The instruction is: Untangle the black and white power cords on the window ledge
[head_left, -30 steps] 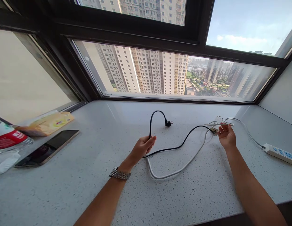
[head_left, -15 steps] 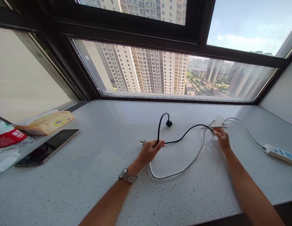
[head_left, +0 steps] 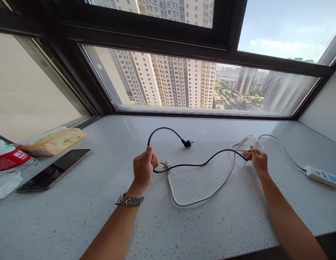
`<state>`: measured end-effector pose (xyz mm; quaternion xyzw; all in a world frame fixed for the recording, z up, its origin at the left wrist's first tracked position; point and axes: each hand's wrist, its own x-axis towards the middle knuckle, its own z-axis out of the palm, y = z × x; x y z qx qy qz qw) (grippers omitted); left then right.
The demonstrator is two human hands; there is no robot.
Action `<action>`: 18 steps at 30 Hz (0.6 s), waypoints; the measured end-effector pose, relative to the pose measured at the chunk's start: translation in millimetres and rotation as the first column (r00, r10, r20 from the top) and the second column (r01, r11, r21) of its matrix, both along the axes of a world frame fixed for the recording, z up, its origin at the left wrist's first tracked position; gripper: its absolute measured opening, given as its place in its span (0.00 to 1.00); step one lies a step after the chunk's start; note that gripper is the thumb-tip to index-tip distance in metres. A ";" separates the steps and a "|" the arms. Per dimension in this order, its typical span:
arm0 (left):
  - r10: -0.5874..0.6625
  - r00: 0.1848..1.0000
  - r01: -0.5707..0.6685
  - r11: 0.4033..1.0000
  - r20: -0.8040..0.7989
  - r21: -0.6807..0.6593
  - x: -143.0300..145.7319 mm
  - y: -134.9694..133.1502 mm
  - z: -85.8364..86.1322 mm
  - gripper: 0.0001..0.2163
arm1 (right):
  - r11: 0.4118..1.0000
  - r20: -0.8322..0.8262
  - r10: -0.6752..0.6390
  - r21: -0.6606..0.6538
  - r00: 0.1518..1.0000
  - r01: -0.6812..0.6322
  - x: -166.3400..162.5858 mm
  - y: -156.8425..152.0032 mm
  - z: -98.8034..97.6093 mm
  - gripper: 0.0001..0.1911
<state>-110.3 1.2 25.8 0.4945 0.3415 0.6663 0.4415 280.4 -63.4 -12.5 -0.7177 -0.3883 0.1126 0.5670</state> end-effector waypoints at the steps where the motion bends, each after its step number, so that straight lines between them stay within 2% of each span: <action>1: -0.038 0.998 0.037 0.999 0.047 0.018 -1.7 -4.1 7.1 0.27 | 0.998 0.076 -0.050 -0.044 0.996 0.053 -0.9 -3.0 4.6 0.24; 3: -0.108 0.985 0.107 0.994 0.132 0.010 -6.7 -14.2 22.4 0.27 | 0.988 0.255 -0.100 -0.089 0.962 0.126 -4.4 -6.2 16.9 0.21; 4: -0.142 0.976 0.146 0.989 0.165 -0.011 -9.8 -19.7 29.6 0.27 | 0.989 0.331 -0.078 -0.094 0.940 0.116 -7.1 -5.2 24.3 0.20; 6: -0.221 0.952 0.237 0.970 0.214 -0.051 -16.8 -30.3 41.8 0.27 | 0.994 0.448 0.049 -0.109 0.893 0.000 -13.6 3.4 40.1 0.17; 8: -0.308 0.921 0.329 0.943 0.240 -0.051 -23.7 -39.5 51.5 0.28 | 0.961 0.539 0.266 -0.215 0.799 -0.175 -19.8 19.2 54.1 0.14; 9: -0.345 0.905 0.365 0.930 0.249 -0.041 -26.8 -43.4 55.7 0.28 | 0.912 0.566 0.402 -0.315 0.720 -0.262 -22.0 28.2 59.4 0.12; 11: -0.381 0.883 0.402 0.916 0.272 -0.021 -32.0 -50.1 63.3 0.28 | 0.764 0.545 0.640 -0.524 0.542 -0.376 -24.1 44.0 65.1 0.08; 12: -0.384 0.878 0.405 0.914 0.285 -0.015 -34.1 -52.8 66.7 0.28 | 0.677 0.503 0.732 -0.616 0.461 -0.403 -24.1 49.2 65.5 0.06; 14: -0.382 0.869 0.406 0.914 0.314 -0.011 -37.4 -56.6 71.9 0.28 | 0.526 0.420 0.848 -0.746 0.323 -0.409 -23.3 52.3 62.9 0.10; 16: -0.392 0.859 0.416 0.910 0.329 -0.003 -39.3 -58.2 74.5 0.28 | 0.445 0.406 0.895 -0.814 0.183 -0.373 -23.8 46.4 58.0 0.14; 18: -0.412 0.853 0.431 0.902 0.319 0.013 -39.3 -58.1 74.6 0.28 | 0.422 0.442 0.897 -0.836 0.025 -0.351 -27.0 36.1 53.3 0.12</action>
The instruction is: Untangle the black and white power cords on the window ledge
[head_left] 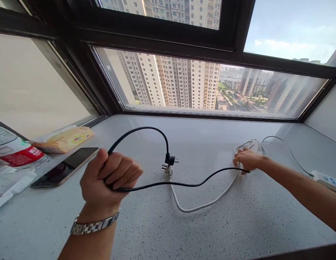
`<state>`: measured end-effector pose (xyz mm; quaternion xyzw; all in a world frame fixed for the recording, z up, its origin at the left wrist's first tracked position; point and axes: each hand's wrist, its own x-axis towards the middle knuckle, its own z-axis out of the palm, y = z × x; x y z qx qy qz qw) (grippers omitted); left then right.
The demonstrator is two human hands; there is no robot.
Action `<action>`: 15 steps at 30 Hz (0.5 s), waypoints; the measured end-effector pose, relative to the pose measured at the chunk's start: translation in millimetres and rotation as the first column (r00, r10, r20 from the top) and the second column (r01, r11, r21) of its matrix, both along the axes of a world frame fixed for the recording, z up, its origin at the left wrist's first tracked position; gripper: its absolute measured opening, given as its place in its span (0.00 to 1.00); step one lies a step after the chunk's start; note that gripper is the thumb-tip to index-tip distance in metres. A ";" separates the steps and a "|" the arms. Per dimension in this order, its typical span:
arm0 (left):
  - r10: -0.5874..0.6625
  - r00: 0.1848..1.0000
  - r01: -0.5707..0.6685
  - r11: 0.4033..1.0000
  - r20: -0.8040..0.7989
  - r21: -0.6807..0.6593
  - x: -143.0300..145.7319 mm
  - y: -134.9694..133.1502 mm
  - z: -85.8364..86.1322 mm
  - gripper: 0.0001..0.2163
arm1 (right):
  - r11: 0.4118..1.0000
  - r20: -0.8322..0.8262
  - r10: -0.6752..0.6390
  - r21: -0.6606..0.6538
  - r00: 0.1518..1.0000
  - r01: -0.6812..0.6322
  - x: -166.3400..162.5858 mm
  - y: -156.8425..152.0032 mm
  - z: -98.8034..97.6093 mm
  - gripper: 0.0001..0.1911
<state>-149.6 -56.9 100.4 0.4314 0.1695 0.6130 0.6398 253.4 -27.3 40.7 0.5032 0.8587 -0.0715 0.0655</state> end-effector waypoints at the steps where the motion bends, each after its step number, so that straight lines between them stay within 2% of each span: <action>1: -0.007 1.000 0.007 1.000 -0.011 0.011 0.6 0.3 -0.5 0.28 | 0.998 0.017 0.057 0.034 0.998 -0.057 -2.3 -4.8 -1.8 0.10; 3: -0.011 0.999 0.011 1.000 -0.034 0.025 2.3 0.6 -1.7 0.28 | 0.986 0.026 0.145 0.080 0.989 -0.147 -6.2 -10.0 -3.1 0.06; 5: -0.003 0.999 0.004 1.000 -0.047 0.024 2.9 -0.2 -2.3 0.28 | 0.982 0.023 0.152 0.106 0.988 -0.154 -5.8 -6.2 0.5 0.04; 6: 0.000 0.999 0.001 1.000 -0.050 0.022 2.3 -1.2 -2.3 0.29 | 0.987 0.021 0.102 0.124 0.995 -0.104 -2.9 -1.0 5.0 0.04; 8: 0.007 0.999 -0.006 1.000 -0.049 0.022 -0.9 -3.7 -1.5 0.29 | 0.976 -0.009 -0.098 0.194 0.995 0.098 8.6 13.8 19.5 0.07; 10: 0.042 0.999 -0.041 0.999 -0.033 0.021 -5.2 -5.8 -0.2 0.30 | 0.895 -0.121 -0.307 0.301 0.944 0.330 25.7 29.3 39.9 0.10; 11: 0.081 0.997 -0.081 0.997 -0.017 0.010 -6.8 -6.2 0.3 0.30 | 0.841 -0.211 -0.353 0.355 0.911 0.408 34.9 35.3 50.9 0.11; 13: 0.224 0.974 -0.222 0.973 0.025 -0.054 -6.6 -5.0 -0.3 0.28 | 0.716 -0.415 -0.339 0.468 0.844 0.518 51.9 41.7 71.9 0.11; 15: 0.414 0.909 -0.403 0.903 0.050 -0.151 -0.7 -0.9 -4.4 0.26 | 0.588 -0.596 -0.254 0.530 0.762 0.611 64.4 40.5 88.7 0.10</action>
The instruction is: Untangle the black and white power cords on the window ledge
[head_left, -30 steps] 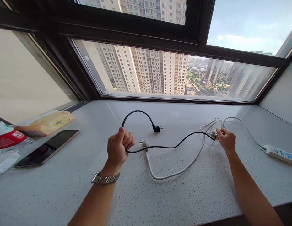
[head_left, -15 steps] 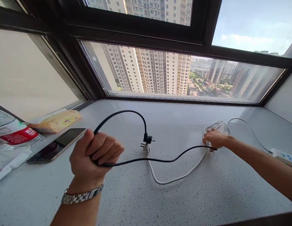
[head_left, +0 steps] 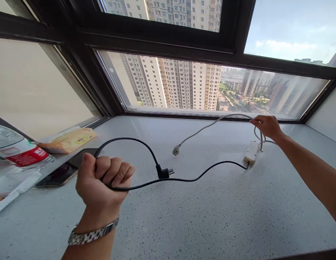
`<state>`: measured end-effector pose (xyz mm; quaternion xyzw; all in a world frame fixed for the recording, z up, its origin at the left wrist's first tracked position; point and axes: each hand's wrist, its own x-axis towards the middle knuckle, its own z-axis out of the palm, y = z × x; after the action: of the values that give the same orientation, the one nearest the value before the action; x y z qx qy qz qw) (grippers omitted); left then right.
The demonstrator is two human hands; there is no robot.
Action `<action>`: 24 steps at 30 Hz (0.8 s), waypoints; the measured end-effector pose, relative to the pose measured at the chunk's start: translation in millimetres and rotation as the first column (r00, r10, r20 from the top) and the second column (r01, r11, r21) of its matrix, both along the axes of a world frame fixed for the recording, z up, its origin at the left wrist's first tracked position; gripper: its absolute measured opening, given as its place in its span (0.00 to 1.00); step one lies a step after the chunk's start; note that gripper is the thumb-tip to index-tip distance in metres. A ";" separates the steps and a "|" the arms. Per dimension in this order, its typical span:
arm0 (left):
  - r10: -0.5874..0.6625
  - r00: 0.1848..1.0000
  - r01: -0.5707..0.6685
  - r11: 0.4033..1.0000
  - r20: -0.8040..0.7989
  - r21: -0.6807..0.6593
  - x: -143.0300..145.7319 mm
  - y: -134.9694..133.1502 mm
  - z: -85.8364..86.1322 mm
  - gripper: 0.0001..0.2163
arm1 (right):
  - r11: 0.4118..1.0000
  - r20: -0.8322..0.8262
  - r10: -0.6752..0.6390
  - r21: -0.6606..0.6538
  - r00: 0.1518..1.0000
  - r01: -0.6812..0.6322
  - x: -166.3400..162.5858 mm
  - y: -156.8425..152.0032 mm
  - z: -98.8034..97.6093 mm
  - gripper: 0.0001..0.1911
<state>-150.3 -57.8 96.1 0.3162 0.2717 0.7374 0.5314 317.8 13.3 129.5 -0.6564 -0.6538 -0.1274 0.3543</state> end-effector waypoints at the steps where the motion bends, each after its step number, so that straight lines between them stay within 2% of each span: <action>1: 0.081 0.997 -0.080 0.996 0.015 -0.041 5.1 3.1 -3.7 0.26 | 0.996 -0.072 -0.009 0.086 0.997 0.015 4.4 -2.7 6.5 0.10; 2: 0.130 0.991 -0.128 0.989 0.018 -0.074 11.4 7.0 -8.7 0.25 | 0.988 -0.155 -0.006 0.152 0.988 0.029 7.6 -6.2 11.8 0.10; 4: 0.123 0.992 -0.123 0.986 -0.007 -0.115 26.3 17.3 -22.7 0.25 | 0.971 -0.363 0.043 0.235 0.931 0.047 11.6 -14.8 19.4 0.10; 7: 0.042 0.992 -0.056 0.991 -0.119 -0.118 50.4 38.9 -52.3 0.26 | 0.948 -0.653 0.169 0.313 0.738 0.059 14.7 -31.2 26.2 0.10; 9: 0.046 0.956 -0.076 0.993 -0.291 -0.093 65.9 55.7 -74.0 0.26 | 0.927 -0.752 0.233 0.363 0.617 0.093 17.5 -45.3 28.2 0.11; 11: 0.030 0.861 -0.068 0.996 -0.507 -0.058 80.6 70.9 -92.2 0.27 | 0.904 -0.801 0.280 0.406 0.530 0.136 23.2 -61.9 27.6 0.11; 13: 0.002 0.797 -0.036 0.998 -0.604 -0.045 94.4 81.7 -103.4 0.27 | 0.883 -0.826 0.331 0.441 0.456 0.159 32.9 -79.6 23.6 0.12; 16: -0.021 0.764 -0.005 0.999 -0.645 -0.038 112.3 89.0 -106.8 0.26 | 0.859 -0.840 0.393 0.481 0.375 0.176 53.4 -105.0 10.1 0.14; 19: -0.053 0.756 0.022 0.998 -0.652 -0.056 123.7 90.6 -102.6 0.25 | 0.879 -0.874 0.358 0.434 0.330 0.197 73.9 -128.5 -13.4 0.15; 22: -0.131 0.765 0.082 0.991 -0.630 -0.107 125.8 91.2 -95.9 0.22 | 0.941 -0.902 0.264 0.318 0.343 0.112 86.9 -150.5 -42.8 0.10; 24: -0.209 0.773 0.146 0.977 -0.599 -0.153 121.9 90.8 -88.4 0.18 | 0.974 -0.903 0.198 0.223 0.380 0.023 91.2 -161.9 -60.3 0.12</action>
<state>-28.3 33.0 7.6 0.5355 0.4333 0.5277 0.4970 409.1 -148.6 69.2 -0.5418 -0.3650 0.2124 0.7267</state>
